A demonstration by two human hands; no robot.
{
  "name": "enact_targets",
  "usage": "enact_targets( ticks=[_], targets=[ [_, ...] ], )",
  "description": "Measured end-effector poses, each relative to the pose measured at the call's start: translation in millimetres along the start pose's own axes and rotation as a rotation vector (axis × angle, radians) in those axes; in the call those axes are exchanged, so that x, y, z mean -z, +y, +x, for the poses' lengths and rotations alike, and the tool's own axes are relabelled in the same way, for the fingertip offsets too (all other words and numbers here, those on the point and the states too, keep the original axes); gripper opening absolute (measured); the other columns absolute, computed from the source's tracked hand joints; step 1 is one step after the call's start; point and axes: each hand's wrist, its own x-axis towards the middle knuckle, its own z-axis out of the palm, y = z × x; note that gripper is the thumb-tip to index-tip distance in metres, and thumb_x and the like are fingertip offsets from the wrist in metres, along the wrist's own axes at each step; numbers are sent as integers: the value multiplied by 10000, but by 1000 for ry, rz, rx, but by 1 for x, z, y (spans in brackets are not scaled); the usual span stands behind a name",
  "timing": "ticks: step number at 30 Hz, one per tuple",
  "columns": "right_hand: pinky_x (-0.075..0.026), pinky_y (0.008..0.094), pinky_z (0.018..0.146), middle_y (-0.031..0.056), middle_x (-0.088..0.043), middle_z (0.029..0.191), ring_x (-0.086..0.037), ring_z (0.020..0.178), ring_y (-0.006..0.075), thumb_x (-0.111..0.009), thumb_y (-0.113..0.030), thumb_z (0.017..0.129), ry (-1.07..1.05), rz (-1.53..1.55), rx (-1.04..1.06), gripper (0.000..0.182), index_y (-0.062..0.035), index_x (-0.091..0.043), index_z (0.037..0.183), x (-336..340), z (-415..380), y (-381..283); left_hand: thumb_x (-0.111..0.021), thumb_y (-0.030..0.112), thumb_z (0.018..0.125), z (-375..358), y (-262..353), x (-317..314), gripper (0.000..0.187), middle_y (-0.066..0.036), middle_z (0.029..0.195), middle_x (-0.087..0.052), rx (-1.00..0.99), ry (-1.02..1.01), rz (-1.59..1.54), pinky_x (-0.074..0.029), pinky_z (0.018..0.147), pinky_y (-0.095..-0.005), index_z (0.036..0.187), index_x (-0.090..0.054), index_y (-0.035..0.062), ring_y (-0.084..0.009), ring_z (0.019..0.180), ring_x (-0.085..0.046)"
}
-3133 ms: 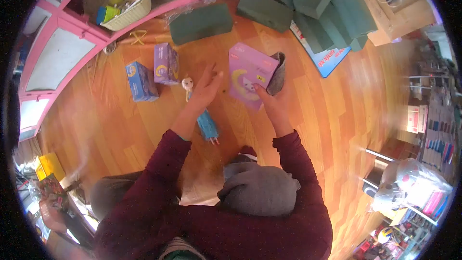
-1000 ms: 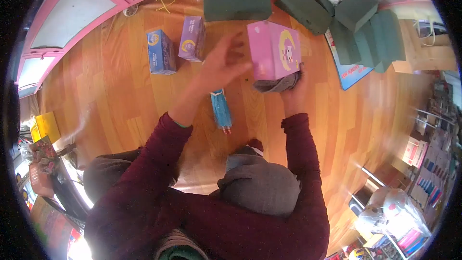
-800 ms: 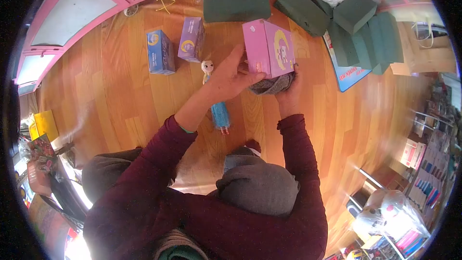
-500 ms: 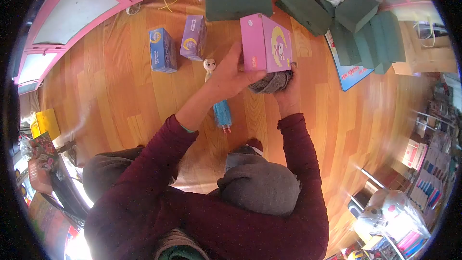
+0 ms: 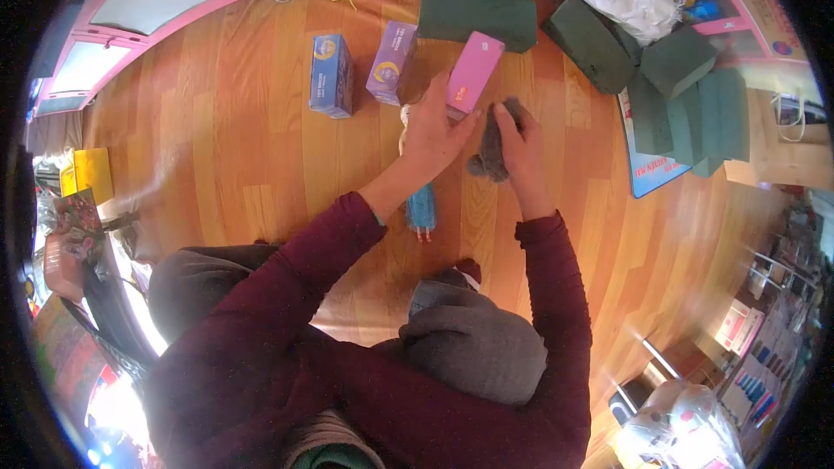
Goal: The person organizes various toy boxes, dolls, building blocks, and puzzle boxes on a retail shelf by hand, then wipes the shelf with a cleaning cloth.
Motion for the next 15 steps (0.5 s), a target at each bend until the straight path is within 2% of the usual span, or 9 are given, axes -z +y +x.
enact_targets(
  ticks=[2,3,5,6,8,9,11,13,15],
  targets=[
    [-457,298,666,106,-601,862,-573,768,171,-628,-334,789,-33,-142,41,416,39,-560,961,-16,5,-26,-660,121,693,1,-22,-8,515,-223,923,-586,-271,60,20,-469,717,-414,1136,-433,-14,-391,846,-575],
    [-461,319,671,130,-607,876,-586,787,196,-650,-359,763,-63,-285,80,464,48,-555,965,-20,9,-32,-660,121,693,-1,-23,-8,515,-223,923,-586,-272,57,21,-469,717,-414,1136,-433,-14,-391,846,-575],
    [-462,338,675,154,-611,875,-597,800,225,-665,-383,735,-40,-465,108,495,49,-563,954,-24,30,-13,-679,137,683,-5,-24,-7,490,-194,874,-601,74,-187,108,-476,682,-403,1094,-461,-15,-374,794,-587],
    [-462,356,679,177,-615,873,-607,814,253,-680,-408,708,-20,-648,136,527,51,-572,943,-26,35,-8,-679,137,683,-4,-22,-3,490,-194,874,-601,71,-185,107,-476,682,-403,1094,-461,-15,-374,794,-587],
    [-464,361,676,184,-619,858,-611,808,271,-685,-418,694,-64,-602,106,533,51,-581,927,-24,40,0,-676,132,700,1,-20,11,361,-169,821,-611,129,-363,244,-481,652,-371,993,-515,-3,-323,752,-609],
    [-465,366,673,191,-623,843,-615,802,290,-690,-427,680,-109,-554,64,540,50,-591,911,-23,41,1,-676,132,700,8,-10,24,361,-169,821,-611,131,-358,245,-481,652,-371,993,-515,-3,-323,752,-609],
    [-467,355,658,172,-627,822,-617,777,265,-694,-415,682,-103,-536,66,514,45,-601,891,-22,42,2,-668,160,733,26,20,60,278,-151,768,-616,37,-403,-2,-480,621,-337,930,-550,3,-266,705,-620],
    [-469,345,644,152,-632,801,-618,753,241,-699,-403,684,-90,-514,61,488,39,-611,871,-22,43,8,-649,180,766,46,26,90,302,-141,760,-631,-81,-139,30,-482,617,-313,1008,-570,16,-240,710,-630],
    [-471,313,648,103,-629,846,-604,760,175,-704,-367,704,-199,-168,-214,469,37,-605,922,-23,48,14,-649,249,767,74,8,128,416,-154,876,-635,-82,155,266,-483,665,-317,1099,-543,23,-231,807,-627]
  ],
)
